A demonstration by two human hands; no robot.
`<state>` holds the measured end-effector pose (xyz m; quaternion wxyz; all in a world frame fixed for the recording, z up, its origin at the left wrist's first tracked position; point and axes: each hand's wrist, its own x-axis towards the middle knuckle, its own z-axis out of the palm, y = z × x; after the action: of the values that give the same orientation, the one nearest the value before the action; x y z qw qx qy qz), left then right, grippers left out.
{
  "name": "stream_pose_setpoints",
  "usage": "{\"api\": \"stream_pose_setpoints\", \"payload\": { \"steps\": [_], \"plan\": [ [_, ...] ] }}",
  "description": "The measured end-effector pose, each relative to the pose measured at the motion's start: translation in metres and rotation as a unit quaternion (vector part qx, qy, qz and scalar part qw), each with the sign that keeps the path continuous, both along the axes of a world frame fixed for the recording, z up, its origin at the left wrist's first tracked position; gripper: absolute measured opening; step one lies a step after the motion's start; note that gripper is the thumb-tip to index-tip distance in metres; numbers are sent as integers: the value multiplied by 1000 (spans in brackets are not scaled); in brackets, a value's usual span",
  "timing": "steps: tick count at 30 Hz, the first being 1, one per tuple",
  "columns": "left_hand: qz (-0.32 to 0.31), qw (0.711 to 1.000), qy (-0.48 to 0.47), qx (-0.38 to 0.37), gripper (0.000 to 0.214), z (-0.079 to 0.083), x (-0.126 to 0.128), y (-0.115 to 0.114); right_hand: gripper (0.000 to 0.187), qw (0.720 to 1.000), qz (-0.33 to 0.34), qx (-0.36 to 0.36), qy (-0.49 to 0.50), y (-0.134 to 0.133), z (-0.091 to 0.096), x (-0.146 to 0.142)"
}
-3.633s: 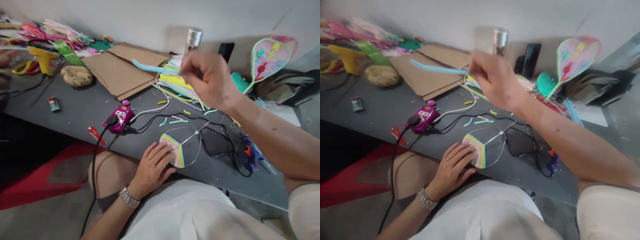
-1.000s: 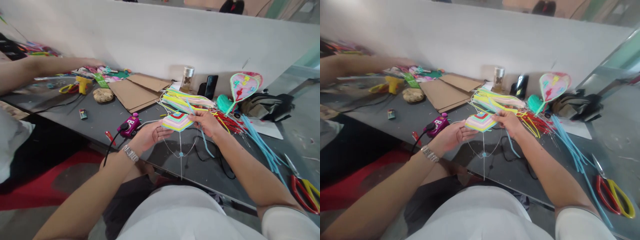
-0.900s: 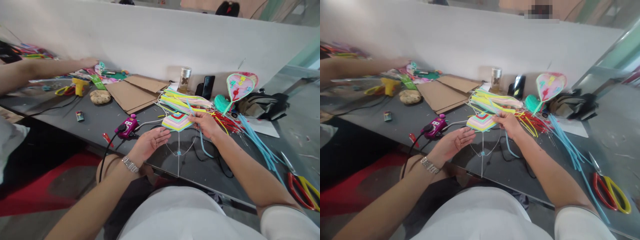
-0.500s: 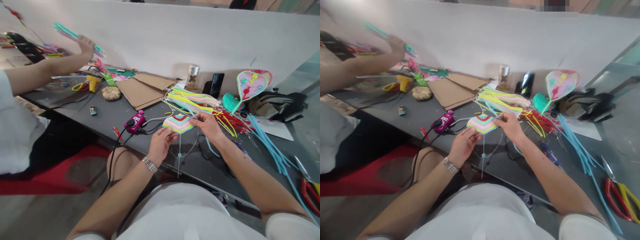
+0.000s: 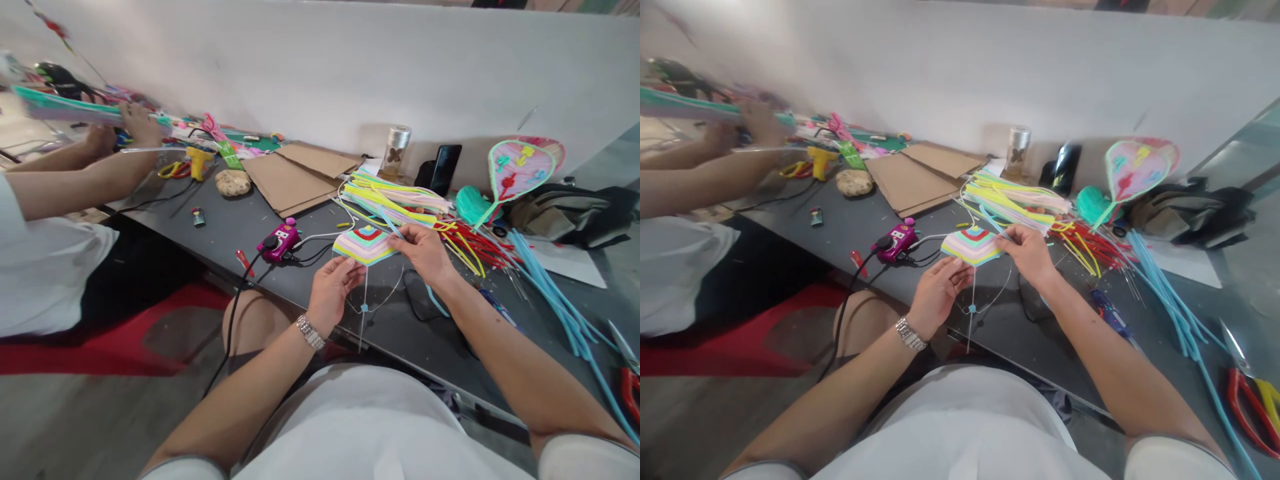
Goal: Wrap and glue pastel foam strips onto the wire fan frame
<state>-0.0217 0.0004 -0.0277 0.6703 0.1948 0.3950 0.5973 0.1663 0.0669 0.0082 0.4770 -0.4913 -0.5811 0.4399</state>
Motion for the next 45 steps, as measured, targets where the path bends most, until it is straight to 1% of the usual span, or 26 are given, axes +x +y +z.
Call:
{"api": "stream_pose_setpoints", "payload": {
  "steps": [4, 7, 10, 12, 15, 17, 19, 21, 22, 23, 25, 26, 27, 29, 30, 32, 34, 37, 40, 42, 45],
  "plan": [
    [65, 998, -19, -3, 28, 2, -5, 0, 37, 999, -2, 27, -37, 3, -5, 4],
    [65, 997, -27, -33, 22, 4, -8, -3, 29, 992, -26, 69, -107, -2, -6, 2],
    [68, 995, -29, -64, 12, 2, -10, -4, 20, 976, -79, 104, -176, -11, -1, 1],
    [62, 995, -20, -73, 11, 1, -11, -1, 22, 947, -111, 157, -259, -17, 5, 0],
    [54, 994, 4, -95, 16, 2, -11, 1, 26, 893, -105, 220, -379, -30, 20, -4],
    [53, 993, 9, -108, 20, 4, -11, -1, 29, 853, -90, 234, -458, -42, 29, -10],
    [52, 992, 1, -115, 21, 3, -11, -3, 32, 821, -65, 233, -517, -52, 33, -19],
    [51, 991, -12, -119, 21, 1, -12, -4, 29, 805, -30, 224, -549, -59, 32, -28],
    [49, 991, -17, -121, 21, -1, -13, -4, 24, 800, -10, 216, -559, -62, 29, -31],
    [47, 991, -21, -123, 22, -3, -14, -4, 20, 797, 9, 207, -568, -64, 25, -34],
    [43, 991, -22, -125, 22, -5, -15, -3, 24, 794, 43, 204, -571, -67, 15, -38],
    [42, 991, -22, -124, 21, -5, -15, -3, 26, 795, 52, 212, -566, -67, 10, -38],
    [43, 991, -19, -124, 20, -5, -15, -3, 24, 798, 52, 225, -557, -68, 5, -38],
    [47, 991, -13, -121, 18, -2, -15, -5, 11, 806, 38, 250, -535, -69, -4, -38],
    [48, 992, -13, -117, 18, 1, -14, -6, 12, 812, 29, 257, -523, -70, -9, -37],
    [47, 993, -23, -106, 18, 6, -12, -11, 21, 828, 14, 265, -493, -74, -14, -37],
    [36, 994, -41, -99, 17, 11, -11, -15, 26, 847, 2, 276, -454, -78, -16, -36],
    [46, 994, -58, -85, 18, 9, -11, -17, 24, 860, -30, 304, -408, -81, -14, -36],
    [36, 997, -54, -53, 27, 4, -14, -19, 20, 853, -46, 357, -379, -83, -10, -38],
    [28, 998, -55, -33, 27, 3, -14, -22, 17, 839, -44, 386, -381, -85, -9, -42],
    [28, 998, -61, -18, 23, 4, -14, -25, 15, 811, -48, 412, -412, -88, -11, -49]
  ]
}}
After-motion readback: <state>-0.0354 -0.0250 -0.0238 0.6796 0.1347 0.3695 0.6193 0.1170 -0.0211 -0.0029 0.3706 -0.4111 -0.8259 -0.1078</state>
